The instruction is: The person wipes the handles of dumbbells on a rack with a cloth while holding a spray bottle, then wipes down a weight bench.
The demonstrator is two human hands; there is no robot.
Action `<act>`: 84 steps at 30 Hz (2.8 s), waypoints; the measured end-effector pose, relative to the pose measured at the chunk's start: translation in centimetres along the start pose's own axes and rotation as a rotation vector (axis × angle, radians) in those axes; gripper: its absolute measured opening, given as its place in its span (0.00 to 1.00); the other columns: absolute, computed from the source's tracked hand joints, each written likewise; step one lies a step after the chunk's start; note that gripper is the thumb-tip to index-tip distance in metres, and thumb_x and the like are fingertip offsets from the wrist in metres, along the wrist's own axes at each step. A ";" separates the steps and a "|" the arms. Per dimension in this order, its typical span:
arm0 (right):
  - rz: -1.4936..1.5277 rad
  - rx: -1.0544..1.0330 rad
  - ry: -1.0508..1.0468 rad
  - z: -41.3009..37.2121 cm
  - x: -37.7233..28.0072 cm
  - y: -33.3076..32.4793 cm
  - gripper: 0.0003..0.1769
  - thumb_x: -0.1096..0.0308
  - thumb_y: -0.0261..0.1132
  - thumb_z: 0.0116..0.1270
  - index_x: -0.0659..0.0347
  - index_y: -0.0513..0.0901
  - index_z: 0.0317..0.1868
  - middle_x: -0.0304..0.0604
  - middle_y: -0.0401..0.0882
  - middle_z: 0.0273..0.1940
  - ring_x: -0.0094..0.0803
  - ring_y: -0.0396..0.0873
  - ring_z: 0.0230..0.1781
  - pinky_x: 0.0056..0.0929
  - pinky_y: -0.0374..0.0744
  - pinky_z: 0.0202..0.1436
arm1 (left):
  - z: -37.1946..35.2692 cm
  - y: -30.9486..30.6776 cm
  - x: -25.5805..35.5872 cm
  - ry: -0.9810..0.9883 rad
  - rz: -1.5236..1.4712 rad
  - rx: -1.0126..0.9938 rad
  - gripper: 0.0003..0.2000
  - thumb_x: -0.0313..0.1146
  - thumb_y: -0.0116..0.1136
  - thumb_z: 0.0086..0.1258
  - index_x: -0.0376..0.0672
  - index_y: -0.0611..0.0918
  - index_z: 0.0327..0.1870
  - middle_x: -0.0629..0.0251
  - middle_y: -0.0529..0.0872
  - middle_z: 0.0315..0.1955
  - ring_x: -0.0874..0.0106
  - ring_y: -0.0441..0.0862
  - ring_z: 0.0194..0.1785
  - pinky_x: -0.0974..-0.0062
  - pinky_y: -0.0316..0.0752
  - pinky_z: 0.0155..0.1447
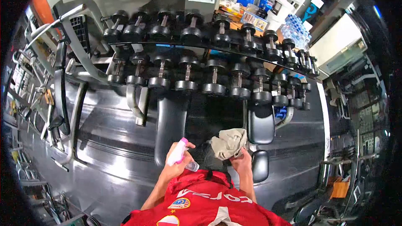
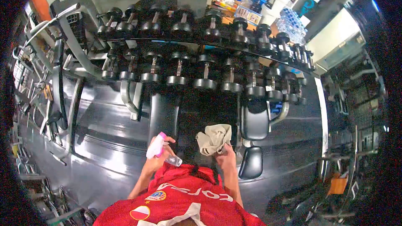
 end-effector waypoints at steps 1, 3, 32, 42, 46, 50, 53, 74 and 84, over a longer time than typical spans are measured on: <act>0.114 0.003 0.017 1.2 -0.4 0.5 0.29 0.62 0.54 0.66 0.57 0.64 0.67 0.47 0.67 0.65 0.45 0.68 0.64 0.48 0.68 0.66 | 0.8 0.0 0.2 -0.010 0.039 0.015 0.18 0.20 0.55 0.64 0.35 0.67 0.54 0.55 0.79 0.48 0.76 0.82 0.31 0.79 0.77 0.35; 0.222 0.017 0.145 5.2 -2.0 2.3 0.31 0.65 0.59 0.63 0.56 0.63 0.67 0.46 0.69 0.63 0.46 0.69 0.63 0.48 0.69 0.65 | 4.0 -0.3 -0.4 -0.032 0.082 0.086 0.18 0.19 0.54 0.63 0.36 0.68 0.54 0.54 0.79 0.48 0.76 0.82 0.31 0.79 0.77 0.36; 0.258 -0.216 0.277 34.9 -16.1 11.5 0.26 0.62 0.56 0.66 0.60 0.69 0.63 0.46 0.70 0.64 0.45 0.66 0.66 0.47 0.63 0.70 | 26.1 -5.6 -1.5 0.105 0.533 0.650 0.16 0.32 0.59 0.68 0.35 0.70 0.50 0.58 0.79 0.39 0.70 0.84 0.31 0.74 0.75 0.39; 0.063 -0.204 0.096 39.4 -15.5 15.4 0.26 0.63 0.53 0.66 0.64 0.69 0.63 0.49 0.69 0.64 0.46 0.67 0.65 0.47 0.65 0.69 | 33.9 -12.2 -4.0 -0.047 0.078 0.646 0.09 0.24 0.55 0.69 0.35 0.70 0.46 0.58 0.78 0.41 0.73 0.82 0.30 0.76 0.79 0.33; -0.119 -0.210 -0.038 41.4 -14.3 18.5 0.24 0.72 0.55 0.66 0.66 0.67 0.63 0.50 0.69 0.63 0.40 0.69 0.63 0.43 0.70 0.66 | 38.4 -15.5 -2.7 -0.049 0.112 0.483 0.14 0.20 0.61 0.61 0.35 0.71 0.46 0.58 0.81 0.39 0.77 0.81 0.27 0.78 0.78 0.33; 0.244 -0.034 0.166 40.4 -13.2 25.1 0.25 0.63 0.45 0.69 0.67 0.69 0.62 0.49 0.71 0.62 0.41 0.70 0.63 0.42 0.67 0.68 | 41.9 -19.0 -1.2 -0.086 0.169 0.359 0.15 0.20 0.65 0.59 0.35 0.73 0.44 0.60 0.82 0.36 0.80 0.80 0.26 0.80 0.76 0.32; 0.103 0.003 0.061 40.7 -12.6 26.3 0.27 0.59 0.49 0.66 0.64 0.70 0.62 0.49 0.73 0.61 0.45 0.72 0.61 0.48 0.69 0.65 | 44.3 -21.0 -0.3 -0.139 0.249 0.291 0.12 0.22 0.64 0.59 0.35 0.74 0.41 0.64 0.83 0.32 0.80 0.80 0.25 0.82 0.75 0.30; 0.572 0.053 -0.031 44.2 -15.4 31.0 0.27 0.59 0.51 0.62 0.61 0.73 0.60 0.50 0.76 0.58 0.47 0.74 0.58 0.48 0.71 0.65 | 59.4 -20.9 -0.5 -0.259 0.299 0.176 0.07 0.29 0.60 0.66 0.37 0.76 0.39 0.67 0.79 0.30 0.78 0.77 0.21 0.79 0.73 0.25; 0.772 -0.094 -0.087 48.9 -19.0 32.4 0.22 0.62 0.49 0.69 0.62 0.74 0.59 0.50 0.76 0.57 0.45 0.73 0.60 0.47 0.70 0.67 | 65.3 -19.1 -1.6 -0.279 0.341 0.166 0.10 0.34 0.61 0.66 0.38 0.76 0.38 0.68 0.79 0.21 0.79 0.77 0.20 0.78 0.72 0.26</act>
Point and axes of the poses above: each hand's wrist, its own z-axis towards the middle knuckle, its own y-axis out of the palm, x = y × z, the point moved 8 cm from there along z, towards the middle knuckle
